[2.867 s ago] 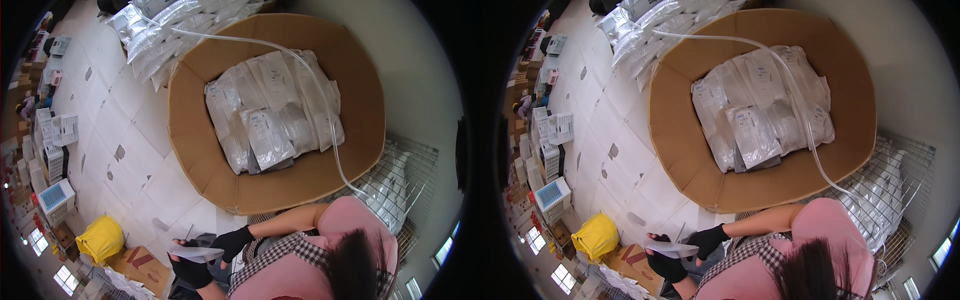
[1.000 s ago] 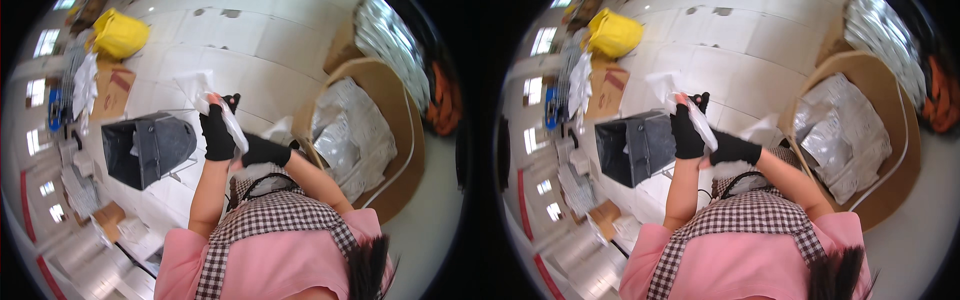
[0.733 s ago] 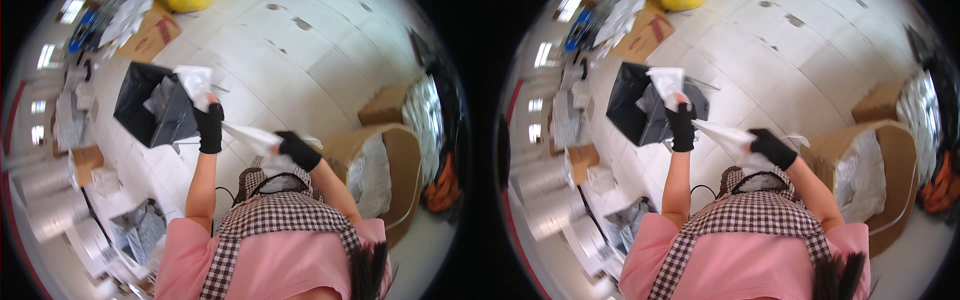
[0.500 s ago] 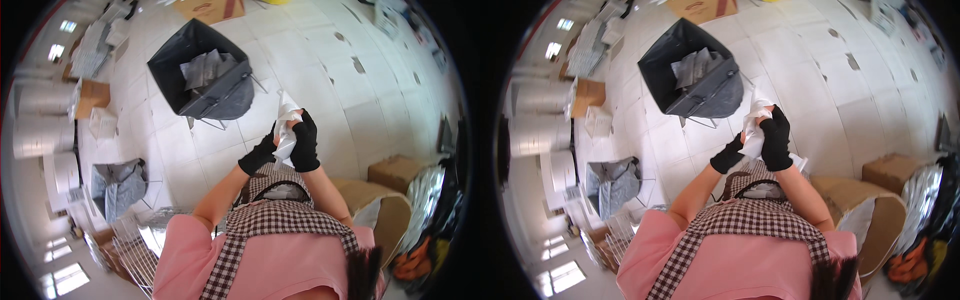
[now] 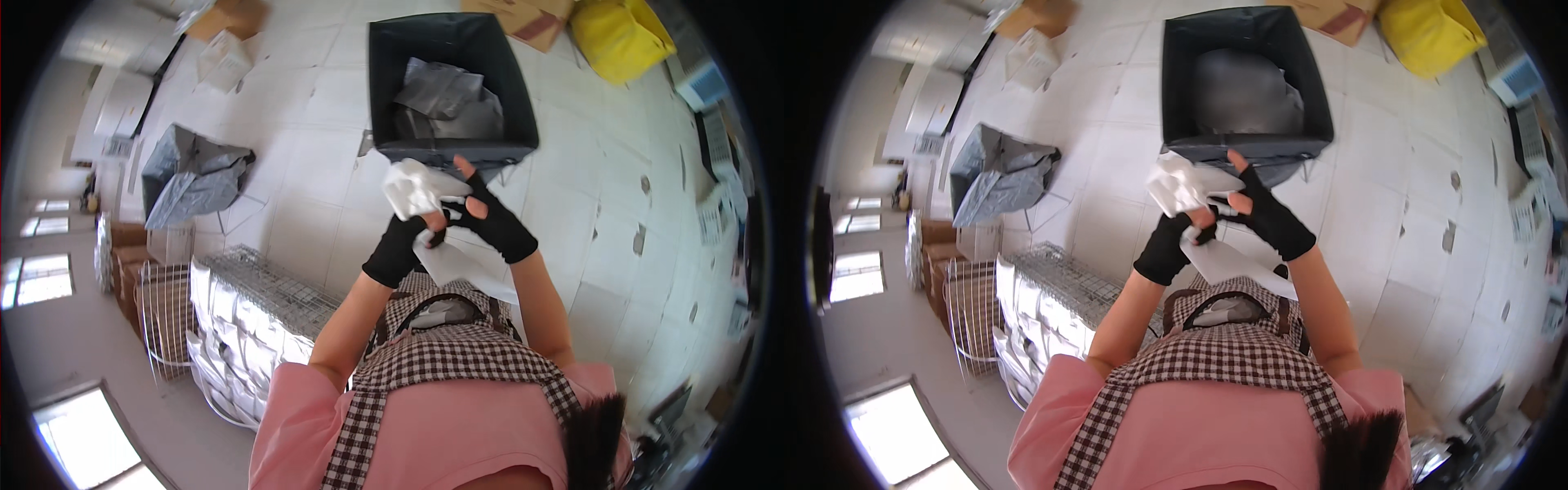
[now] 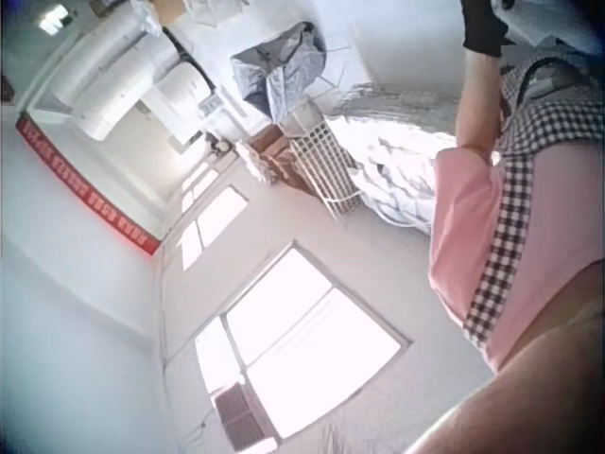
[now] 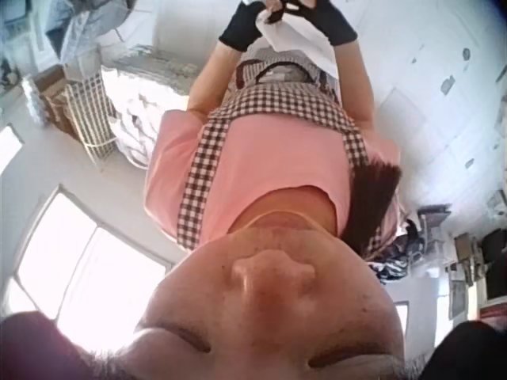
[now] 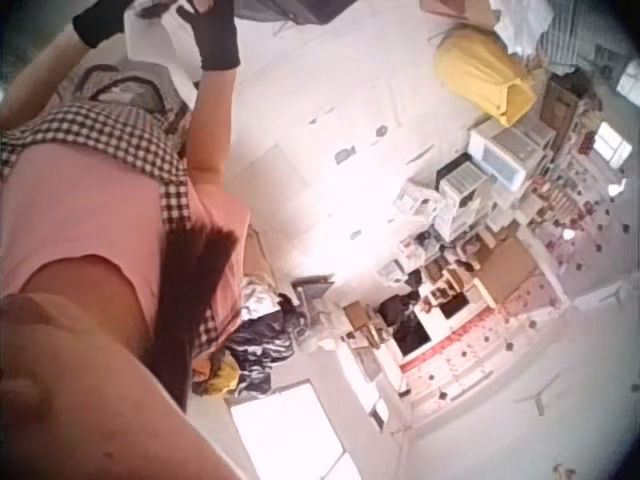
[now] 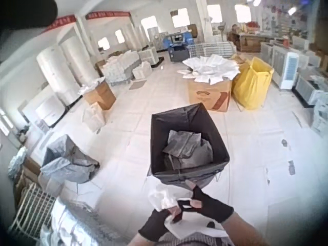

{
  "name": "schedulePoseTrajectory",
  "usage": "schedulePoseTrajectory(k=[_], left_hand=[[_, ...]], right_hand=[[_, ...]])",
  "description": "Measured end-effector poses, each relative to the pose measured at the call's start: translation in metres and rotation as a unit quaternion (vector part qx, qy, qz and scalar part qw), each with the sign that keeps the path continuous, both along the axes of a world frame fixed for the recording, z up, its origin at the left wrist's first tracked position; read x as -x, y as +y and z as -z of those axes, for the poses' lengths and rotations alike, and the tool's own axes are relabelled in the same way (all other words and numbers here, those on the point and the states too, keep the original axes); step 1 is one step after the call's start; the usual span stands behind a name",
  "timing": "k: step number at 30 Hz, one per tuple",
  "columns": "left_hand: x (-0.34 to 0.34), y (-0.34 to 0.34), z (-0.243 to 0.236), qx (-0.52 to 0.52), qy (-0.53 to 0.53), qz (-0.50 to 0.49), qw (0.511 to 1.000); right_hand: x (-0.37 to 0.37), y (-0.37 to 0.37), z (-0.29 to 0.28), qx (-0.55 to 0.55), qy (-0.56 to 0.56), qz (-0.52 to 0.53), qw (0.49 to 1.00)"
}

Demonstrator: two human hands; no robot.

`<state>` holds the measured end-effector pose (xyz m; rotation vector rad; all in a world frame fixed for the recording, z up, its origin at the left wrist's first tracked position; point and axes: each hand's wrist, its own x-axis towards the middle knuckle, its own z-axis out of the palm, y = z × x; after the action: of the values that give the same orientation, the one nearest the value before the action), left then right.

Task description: The person repeatedly picks up white padded envelopes from a large cardboard box, peels off the shipping labels, and places the envelopes into a black bin. The process is performed one at a time in a repetitive loop.

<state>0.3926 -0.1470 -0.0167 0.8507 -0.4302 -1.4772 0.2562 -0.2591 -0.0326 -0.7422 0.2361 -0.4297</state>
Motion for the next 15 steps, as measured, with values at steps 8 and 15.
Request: schedulePoseTrajectory(k=[8, 15], left_hand=[[-0.190, 0.063, 0.034, -0.213, -0.662, -0.207, 0.688], [-0.309, 0.117, 0.015, -0.161, -0.739, 0.057, 0.652]], right_hand=[[-0.144, 0.045, 0.049, 0.301, 0.155, -0.466, 0.818], [-0.362, -0.048, -0.072, 0.722, 0.082, -0.331, 0.602]])
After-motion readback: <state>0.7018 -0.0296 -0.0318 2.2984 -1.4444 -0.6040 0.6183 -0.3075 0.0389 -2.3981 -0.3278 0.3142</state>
